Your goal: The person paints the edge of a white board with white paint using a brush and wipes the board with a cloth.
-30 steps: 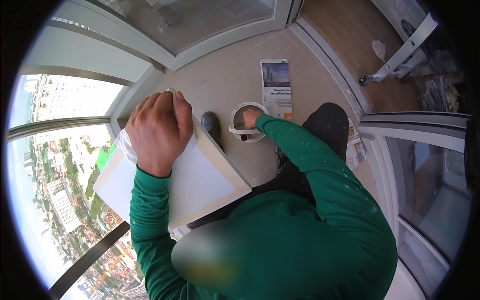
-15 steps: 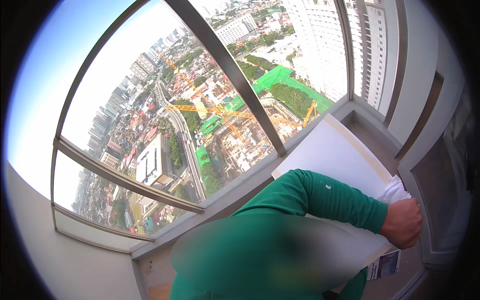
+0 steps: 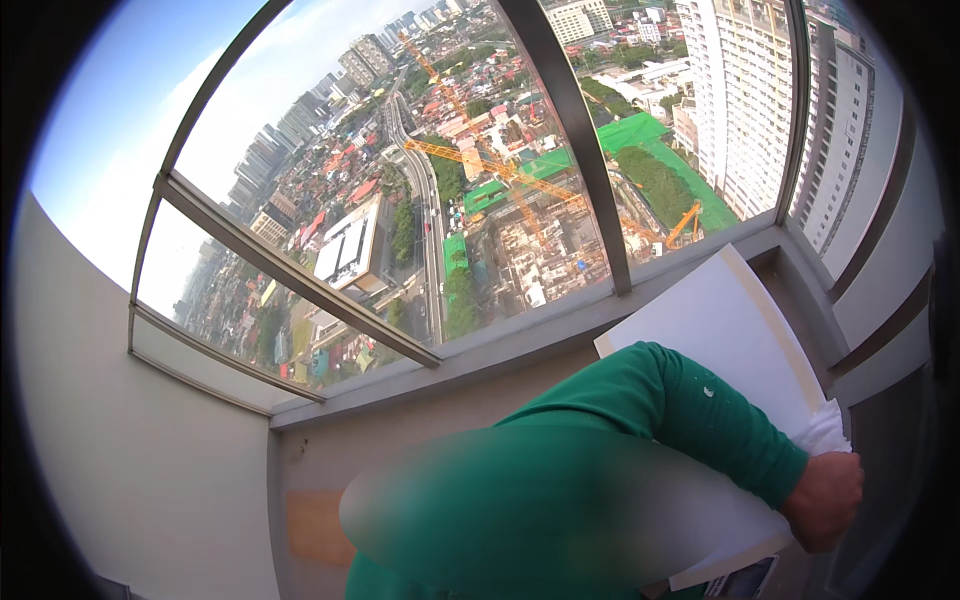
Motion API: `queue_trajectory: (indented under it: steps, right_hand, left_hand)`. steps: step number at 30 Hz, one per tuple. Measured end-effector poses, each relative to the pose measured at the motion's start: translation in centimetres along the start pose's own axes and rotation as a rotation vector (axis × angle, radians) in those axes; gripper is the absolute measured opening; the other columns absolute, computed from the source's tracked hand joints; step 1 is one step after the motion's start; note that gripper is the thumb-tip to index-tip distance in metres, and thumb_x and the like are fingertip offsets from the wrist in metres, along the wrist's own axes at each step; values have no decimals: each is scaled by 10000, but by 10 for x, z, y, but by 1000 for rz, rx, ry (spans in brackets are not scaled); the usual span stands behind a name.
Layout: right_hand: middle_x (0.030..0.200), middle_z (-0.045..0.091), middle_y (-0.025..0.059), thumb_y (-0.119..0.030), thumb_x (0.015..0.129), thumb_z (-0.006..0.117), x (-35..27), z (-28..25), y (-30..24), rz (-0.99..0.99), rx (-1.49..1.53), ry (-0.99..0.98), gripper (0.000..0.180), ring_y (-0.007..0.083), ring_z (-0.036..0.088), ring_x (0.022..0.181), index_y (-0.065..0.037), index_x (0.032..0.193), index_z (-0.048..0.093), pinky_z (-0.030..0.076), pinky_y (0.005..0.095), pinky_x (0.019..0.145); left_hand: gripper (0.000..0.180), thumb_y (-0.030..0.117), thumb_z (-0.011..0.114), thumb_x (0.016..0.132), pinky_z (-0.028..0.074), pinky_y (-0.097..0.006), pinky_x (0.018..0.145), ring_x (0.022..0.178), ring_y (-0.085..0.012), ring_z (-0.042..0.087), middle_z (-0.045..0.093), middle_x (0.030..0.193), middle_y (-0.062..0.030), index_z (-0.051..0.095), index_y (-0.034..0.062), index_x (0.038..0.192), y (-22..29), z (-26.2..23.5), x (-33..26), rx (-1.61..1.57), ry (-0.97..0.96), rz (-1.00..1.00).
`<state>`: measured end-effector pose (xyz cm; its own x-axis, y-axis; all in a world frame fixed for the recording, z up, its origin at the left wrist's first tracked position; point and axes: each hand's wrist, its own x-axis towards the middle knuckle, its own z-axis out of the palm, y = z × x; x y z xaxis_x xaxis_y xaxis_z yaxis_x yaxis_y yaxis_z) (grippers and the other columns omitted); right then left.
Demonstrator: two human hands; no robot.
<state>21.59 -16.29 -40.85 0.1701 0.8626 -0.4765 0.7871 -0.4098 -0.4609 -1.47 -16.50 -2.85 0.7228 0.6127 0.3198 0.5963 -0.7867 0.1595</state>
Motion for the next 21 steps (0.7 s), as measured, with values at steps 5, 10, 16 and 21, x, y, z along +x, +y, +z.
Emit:
queue_trajectory:
  steps: [5,10,16,21]
  right_hand:
    - [1002,761,237,-206,787,770,-3,-7,-1,11,7,1,326,386,752,901,-20,1055,779,610,442,832]
    - [990,764,231,-206,788,769,-4,-10,10,18,-1,4,320,377,756,884,-22,1049,780,612,437,822]
    - [976,767,223,-207,789,768,-20,1,7,4,-18,-16,313,366,760,864,-24,1043,782,615,431,809]
    - [964,770,217,-208,791,768,-40,10,33,-25,22,-37,307,357,764,847,-26,1037,784,617,426,799]
  left_hand:
    - [310,356,594,803,519,-419,635,720,-277,731,764,772,-108,814,146,742,7,-3,3,24,-4,-39]
    - [333,360,576,822,525,-418,654,737,-280,734,774,805,-115,819,141,760,6,-11,-1,-45,-45,-14]
    - [327,361,577,825,531,-415,660,733,-276,737,769,777,-109,817,151,748,10,-10,-9,-26,26,-26]
    - [306,327,603,806,461,-432,584,640,-277,691,728,694,-115,766,116,656,9,-8,-2,-80,107,19]
